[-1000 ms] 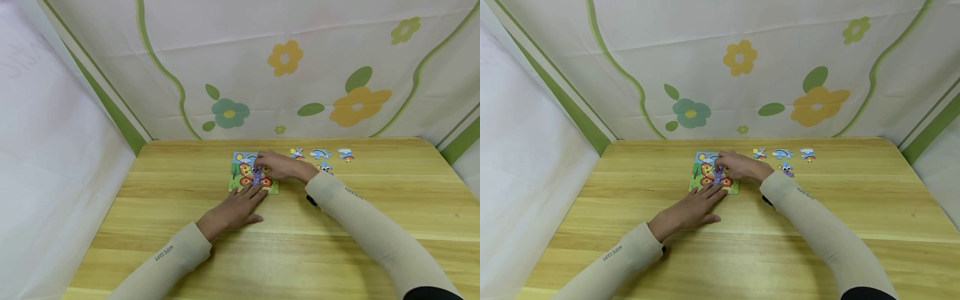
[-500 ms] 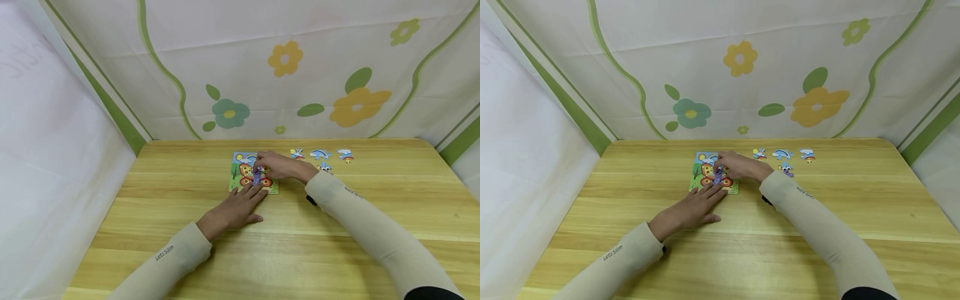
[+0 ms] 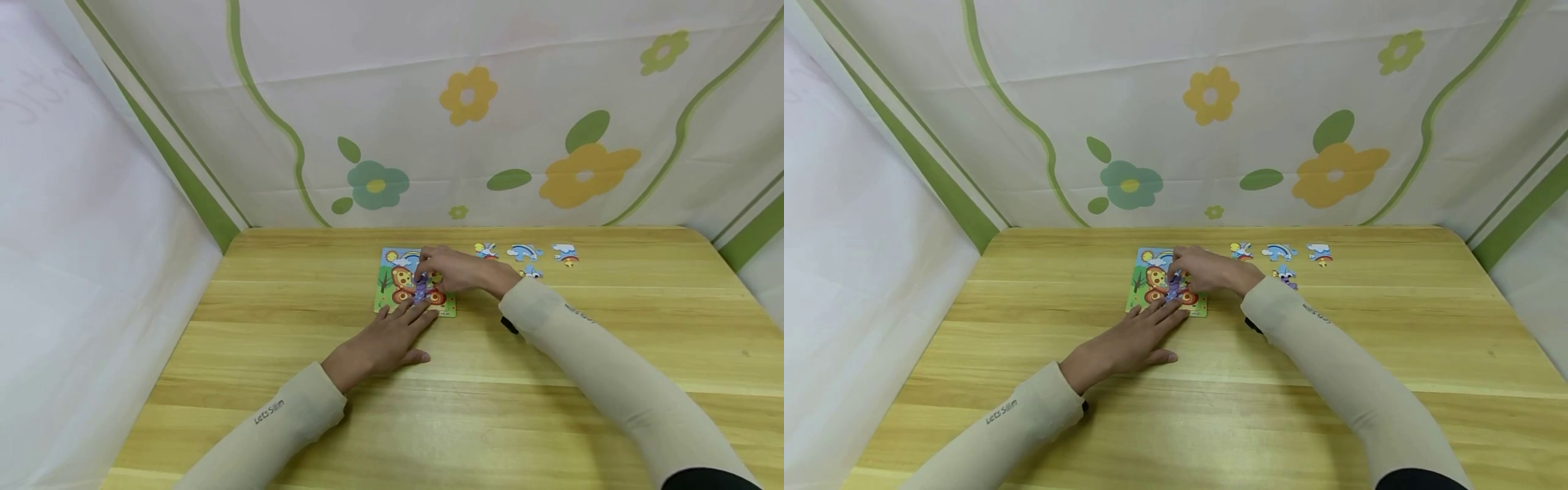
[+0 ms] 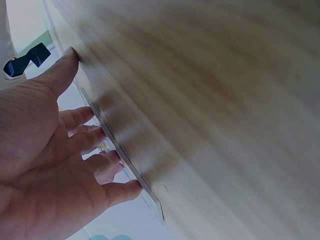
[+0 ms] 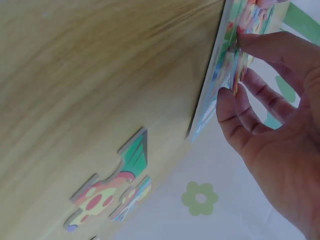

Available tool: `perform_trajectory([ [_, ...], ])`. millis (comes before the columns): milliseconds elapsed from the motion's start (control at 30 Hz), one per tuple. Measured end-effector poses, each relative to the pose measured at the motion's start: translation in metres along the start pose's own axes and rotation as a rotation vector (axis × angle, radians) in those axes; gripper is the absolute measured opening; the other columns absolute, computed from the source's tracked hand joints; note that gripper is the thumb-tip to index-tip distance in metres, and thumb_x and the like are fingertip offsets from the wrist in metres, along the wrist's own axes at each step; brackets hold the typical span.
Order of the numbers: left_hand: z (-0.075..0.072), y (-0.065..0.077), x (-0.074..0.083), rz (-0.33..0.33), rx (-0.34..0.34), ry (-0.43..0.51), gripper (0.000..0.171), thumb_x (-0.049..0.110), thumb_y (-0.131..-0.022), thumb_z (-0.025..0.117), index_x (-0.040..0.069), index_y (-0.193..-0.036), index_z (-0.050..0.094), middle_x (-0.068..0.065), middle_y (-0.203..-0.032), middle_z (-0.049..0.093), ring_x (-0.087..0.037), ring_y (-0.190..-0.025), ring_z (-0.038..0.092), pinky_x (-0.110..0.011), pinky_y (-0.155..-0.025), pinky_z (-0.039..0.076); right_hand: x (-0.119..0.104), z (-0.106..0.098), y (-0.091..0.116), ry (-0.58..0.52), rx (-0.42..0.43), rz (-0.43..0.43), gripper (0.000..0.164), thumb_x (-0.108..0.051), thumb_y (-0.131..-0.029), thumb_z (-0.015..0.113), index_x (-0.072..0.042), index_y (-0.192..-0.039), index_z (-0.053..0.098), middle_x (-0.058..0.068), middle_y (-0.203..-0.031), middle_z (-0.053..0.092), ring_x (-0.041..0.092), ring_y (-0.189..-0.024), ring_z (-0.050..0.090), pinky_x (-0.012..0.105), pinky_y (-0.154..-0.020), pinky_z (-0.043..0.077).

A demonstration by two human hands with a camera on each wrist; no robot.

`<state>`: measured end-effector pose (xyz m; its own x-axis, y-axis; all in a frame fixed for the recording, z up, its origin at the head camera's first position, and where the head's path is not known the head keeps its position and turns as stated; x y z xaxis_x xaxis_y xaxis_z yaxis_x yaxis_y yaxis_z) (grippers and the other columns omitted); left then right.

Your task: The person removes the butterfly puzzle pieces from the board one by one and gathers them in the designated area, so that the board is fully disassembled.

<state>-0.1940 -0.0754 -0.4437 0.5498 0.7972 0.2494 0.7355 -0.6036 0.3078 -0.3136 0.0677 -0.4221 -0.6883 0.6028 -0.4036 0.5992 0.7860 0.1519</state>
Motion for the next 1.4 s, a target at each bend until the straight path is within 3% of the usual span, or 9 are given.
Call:
perform_trajectory([
  [433,0.0,-0.001,0.0,0.003,-0.002,0.012,0.077,0.052,-0.106,0.053,0.023,-0.17,0.02,-0.002,-0.178,0.011,-0.032,-0.164,0.014,-0.064,-0.127,0.022,0.003,-0.001,0.002,0.003,-0.022,0.003,0.045,0.005,-0.088,0.076,-0.011,-0.13,0.073,0.012,-0.13,0.06,0.032,-0.123,0.055,0.051,-0.108,0.047],
  [700,0.0,-0.002,0.001,0.001,-0.01,0.011,0.077,0.052,-0.107,0.052,0.023,-0.17,0.019,-0.001,-0.178,0.01,-0.032,-0.164,0.013,-0.063,-0.127,0.021,0.006,0.0,0.007,-0.001,0.0,0.016,0.045,0.004,-0.089,0.075,-0.01,-0.131,0.071,0.013,-0.137,0.059,0.035,-0.131,0.054,0.052,-0.111,0.048],
  [933,0.0,-0.003,0.002,0.006,-0.005,0.0,0.077,0.052,-0.106,0.054,0.023,-0.17,0.02,-0.001,-0.178,0.01,-0.032,-0.164,0.015,-0.064,-0.127,0.023,0.008,-0.003,0.011,-0.002,0.026,0.004,0.045,0.003,-0.09,0.075,-0.01,-0.132,0.07,0.013,-0.137,0.059,0.033,-0.129,0.057,0.05,-0.106,0.052],
  [1400,-0.002,-0.002,0.001,0.011,0.002,-0.006,0.077,0.052,-0.107,0.053,0.023,-0.17,0.02,-0.002,-0.178,0.011,-0.032,-0.164,0.014,-0.063,-0.127,0.022,0.012,-0.017,0.04,0.019,0.084,0.037,0.047,0.007,-0.09,0.07,-0.008,-0.135,0.068,0.015,-0.139,0.059,0.036,-0.129,0.057,0.051,-0.101,0.052],
])
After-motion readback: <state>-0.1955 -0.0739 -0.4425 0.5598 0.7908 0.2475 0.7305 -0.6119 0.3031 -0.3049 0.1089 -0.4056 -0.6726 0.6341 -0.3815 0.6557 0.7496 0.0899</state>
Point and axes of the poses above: each hand's wrist, its own y-axis away from the middle knuckle, its own z-axis out of the palm, x = y × z, the point moved 4 cm from there along -y, towards the middle knuckle
